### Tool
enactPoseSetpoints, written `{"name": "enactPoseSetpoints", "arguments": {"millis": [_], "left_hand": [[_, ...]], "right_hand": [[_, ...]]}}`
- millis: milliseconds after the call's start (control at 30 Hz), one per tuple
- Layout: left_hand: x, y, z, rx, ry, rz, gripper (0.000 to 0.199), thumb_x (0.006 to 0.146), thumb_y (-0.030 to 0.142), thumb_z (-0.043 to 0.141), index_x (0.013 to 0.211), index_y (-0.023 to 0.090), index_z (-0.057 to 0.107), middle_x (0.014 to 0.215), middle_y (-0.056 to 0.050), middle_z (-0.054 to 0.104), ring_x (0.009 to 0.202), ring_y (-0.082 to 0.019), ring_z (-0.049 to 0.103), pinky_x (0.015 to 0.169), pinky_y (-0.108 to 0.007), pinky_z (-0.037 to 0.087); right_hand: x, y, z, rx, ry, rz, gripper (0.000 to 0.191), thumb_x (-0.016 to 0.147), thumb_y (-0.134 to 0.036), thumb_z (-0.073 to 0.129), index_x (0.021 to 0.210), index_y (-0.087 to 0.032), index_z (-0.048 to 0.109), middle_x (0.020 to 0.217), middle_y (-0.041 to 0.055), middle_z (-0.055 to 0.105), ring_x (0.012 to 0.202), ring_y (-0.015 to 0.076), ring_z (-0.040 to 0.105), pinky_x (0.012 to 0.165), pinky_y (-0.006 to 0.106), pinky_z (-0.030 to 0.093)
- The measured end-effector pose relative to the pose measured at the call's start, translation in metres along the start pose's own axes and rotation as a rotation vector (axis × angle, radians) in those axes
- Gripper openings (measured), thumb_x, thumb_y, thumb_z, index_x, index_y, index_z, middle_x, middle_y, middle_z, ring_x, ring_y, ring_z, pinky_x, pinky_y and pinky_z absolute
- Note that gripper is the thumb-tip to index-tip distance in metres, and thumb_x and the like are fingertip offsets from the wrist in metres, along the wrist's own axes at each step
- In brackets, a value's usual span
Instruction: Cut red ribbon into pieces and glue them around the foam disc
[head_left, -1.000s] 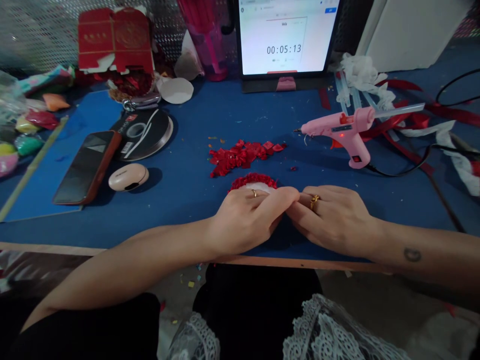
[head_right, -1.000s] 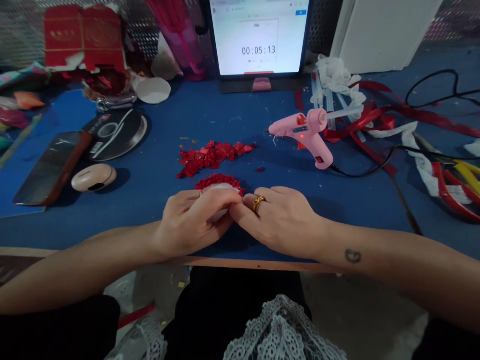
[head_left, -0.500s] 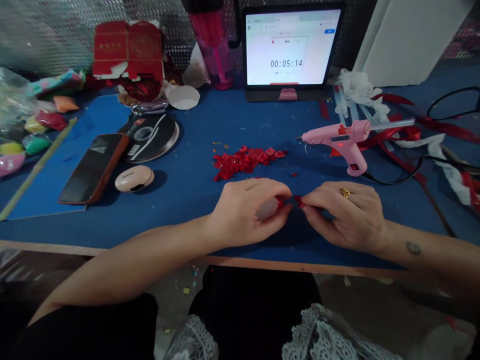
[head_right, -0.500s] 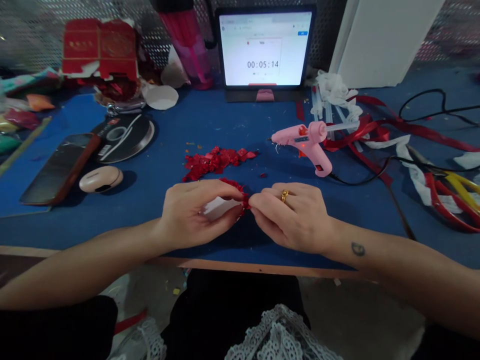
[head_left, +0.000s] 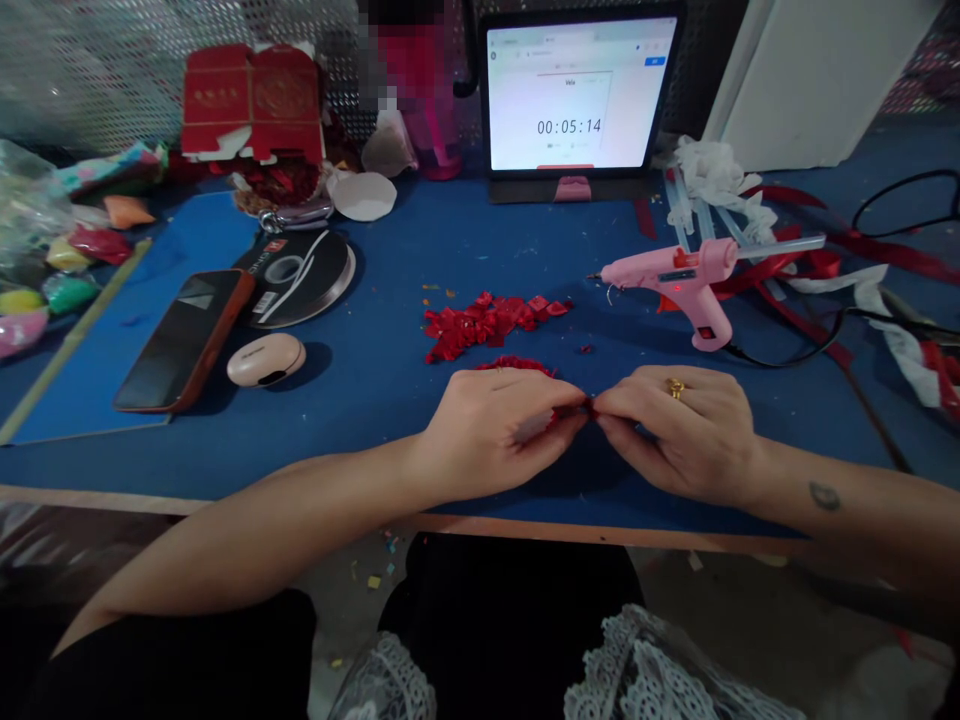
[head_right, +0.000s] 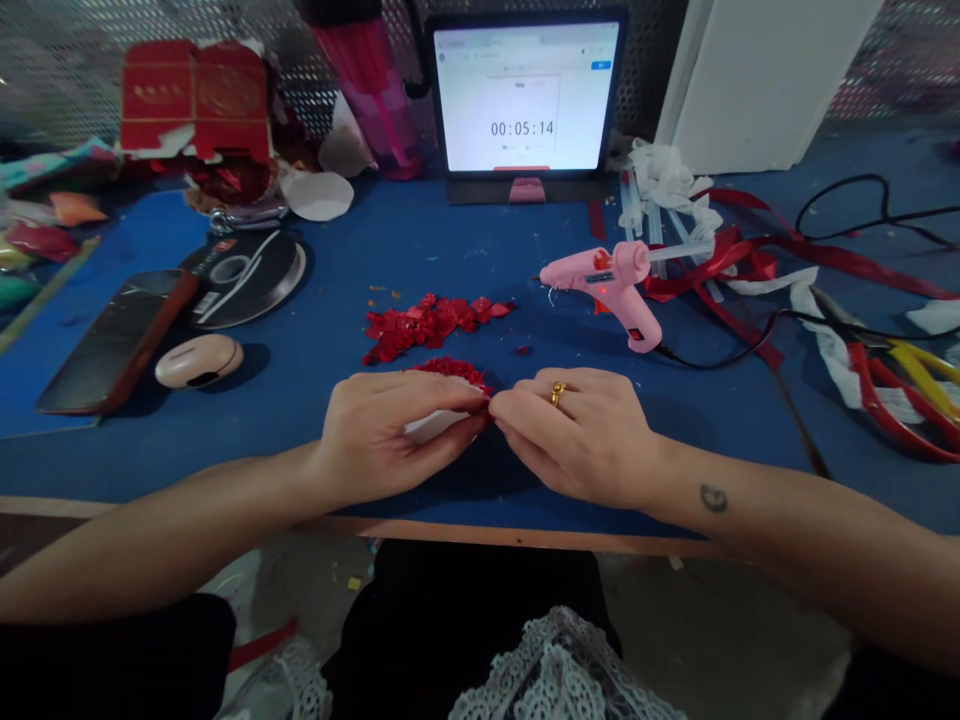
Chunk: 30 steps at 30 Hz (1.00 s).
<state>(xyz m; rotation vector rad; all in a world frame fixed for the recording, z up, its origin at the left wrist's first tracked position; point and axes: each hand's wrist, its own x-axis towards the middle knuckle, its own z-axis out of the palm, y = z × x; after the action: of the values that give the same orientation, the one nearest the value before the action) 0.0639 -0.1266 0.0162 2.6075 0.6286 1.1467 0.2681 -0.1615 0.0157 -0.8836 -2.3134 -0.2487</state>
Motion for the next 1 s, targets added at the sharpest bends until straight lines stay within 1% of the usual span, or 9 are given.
{"name": "enactPoseSetpoints", "arguments": {"millis": [233,367,500,633,800,1000], "left_hand": [[-0.0022,0.0024,-0.0014,0.081,-0.022,0.028,0.006,0.086,0.016,0.062,0.088,0.016,0.068,0.076,0.002,0.075,0.071,-0.008,0.071,0.067,-0.014,0.055],[-0.0027,0.0037,-0.0010,0.140,-0.030,0.068,0.007,0.086,0.016,0.061,0.082,0.016,0.068,0.069,0.002,0.073,0.066,-0.008,0.069,0.065,-0.015,0.054],[-0.0028,0.0039,-0.0002,0.168,-0.023,0.086,0.010,0.084,0.014,0.061,0.075,0.016,0.065,0.065,0.003,0.071,0.061,-0.007,0.067,0.061,-0.016,0.053],[-0.0020,0.0027,-0.0004,0.147,-0.028,0.082,0.008,0.082,0.013,0.061,0.077,0.016,0.065,0.069,0.003,0.072,0.062,-0.008,0.067,0.060,-0.016,0.053],[-0.0016,0.0009,-0.0009,0.089,-0.024,0.065,0.007,0.083,0.012,0.061,0.081,0.016,0.066,0.076,0.001,0.074,0.069,-0.009,0.070,0.064,-0.016,0.055],[-0.0018,0.0010,-0.0013,0.053,0.003,0.053,0.006,0.081,0.011,0.063,0.081,0.016,0.065,0.074,0.002,0.074,0.067,-0.008,0.070,0.065,-0.015,0.055]], "right_hand": [[0.0008,-0.0009,0.0020,-0.004,-0.006,0.023,0.008,0.089,-0.016,0.053,0.085,-0.019,0.058,0.062,-0.0030,0.064,0.057,0.0113,0.059,0.055,0.024,0.045],[0.0008,-0.0025,0.0033,0.006,-0.015,0.045,0.012,0.088,-0.015,0.052,0.079,-0.019,0.058,0.059,-0.0029,0.062,0.054,0.0111,0.058,0.053,0.025,0.044],[0.0002,-0.0032,0.0042,0.028,-0.025,0.050,0.012,0.088,-0.015,0.051,0.080,-0.019,0.058,0.059,-0.0032,0.062,0.054,0.0103,0.056,0.053,0.024,0.044],[-0.0004,-0.0028,0.0042,0.074,-0.023,0.073,0.008,0.087,-0.014,0.052,0.082,-0.019,0.056,0.062,-0.0032,0.063,0.056,0.0104,0.057,0.053,0.024,0.044],[0.0008,-0.0027,0.0032,0.145,-0.035,0.139,0.007,0.086,-0.013,0.054,0.083,-0.020,0.054,0.062,-0.0047,0.061,0.055,0.0090,0.056,0.053,0.022,0.043],[0.0000,-0.0024,0.0008,0.233,-0.059,0.187,0.007,0.087,-0.014,0.054,0.084,-0.020,0.052,0.066,-0.0051,0.061,0.057,0.0074,0.056,0.055,0.020,0.043]]}}
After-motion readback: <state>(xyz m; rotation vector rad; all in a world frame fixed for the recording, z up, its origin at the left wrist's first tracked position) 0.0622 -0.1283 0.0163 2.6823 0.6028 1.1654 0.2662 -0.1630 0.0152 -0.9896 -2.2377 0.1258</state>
